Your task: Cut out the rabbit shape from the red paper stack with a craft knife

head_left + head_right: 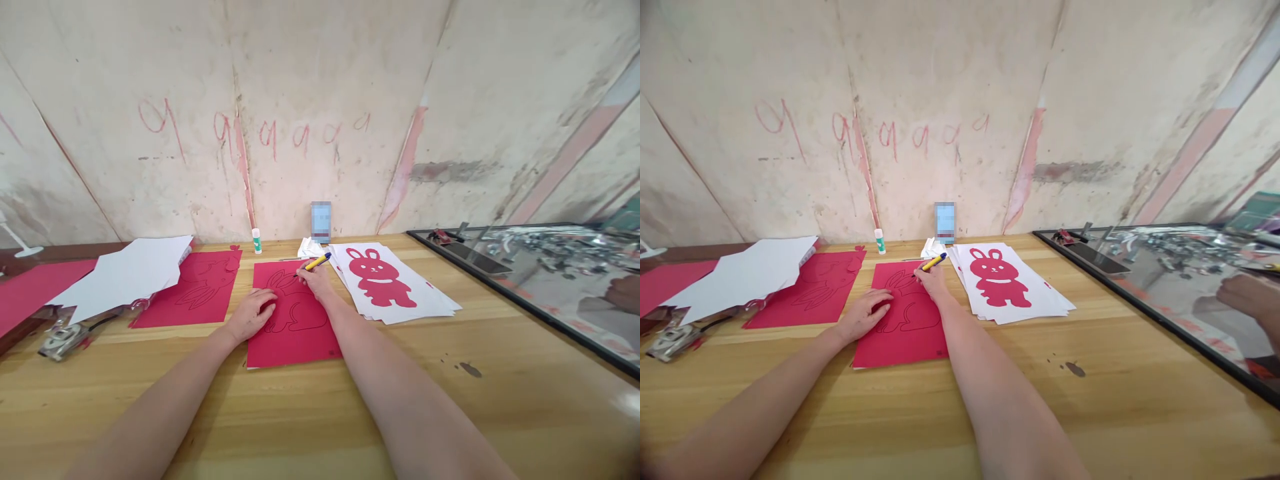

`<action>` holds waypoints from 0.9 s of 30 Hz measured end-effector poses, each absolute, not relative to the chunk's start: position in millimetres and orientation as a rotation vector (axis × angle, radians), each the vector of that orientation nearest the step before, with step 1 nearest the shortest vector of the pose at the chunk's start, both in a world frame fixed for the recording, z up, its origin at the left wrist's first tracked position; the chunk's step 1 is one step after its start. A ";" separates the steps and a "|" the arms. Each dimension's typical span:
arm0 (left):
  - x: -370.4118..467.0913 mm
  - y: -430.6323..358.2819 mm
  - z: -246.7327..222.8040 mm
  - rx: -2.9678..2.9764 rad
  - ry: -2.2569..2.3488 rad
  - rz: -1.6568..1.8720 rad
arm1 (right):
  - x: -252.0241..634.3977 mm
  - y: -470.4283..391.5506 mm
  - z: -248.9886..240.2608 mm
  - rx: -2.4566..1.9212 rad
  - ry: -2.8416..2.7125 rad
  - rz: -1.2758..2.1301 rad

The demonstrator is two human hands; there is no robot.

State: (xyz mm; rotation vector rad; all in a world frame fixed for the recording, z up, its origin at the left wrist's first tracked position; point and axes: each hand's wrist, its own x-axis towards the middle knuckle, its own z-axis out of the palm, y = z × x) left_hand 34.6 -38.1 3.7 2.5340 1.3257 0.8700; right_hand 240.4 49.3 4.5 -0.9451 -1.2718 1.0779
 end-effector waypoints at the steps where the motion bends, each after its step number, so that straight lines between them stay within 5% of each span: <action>1: 35.1 -37.5 4.9 2.527 1.336 0.860 | 240.6 49.1 5.0 -0.937 -1.271 1.076; 10: 26.4 -33.7 22.2 2.401 1.354 0.746 | 240.8 51.5 5.5 -0.908 -1.213 1.108; 27: -7.3 -3.3 8.2 1.654 1.601 1.219 | 241.1 50.0 6.0 -0.989 -1.265 1.074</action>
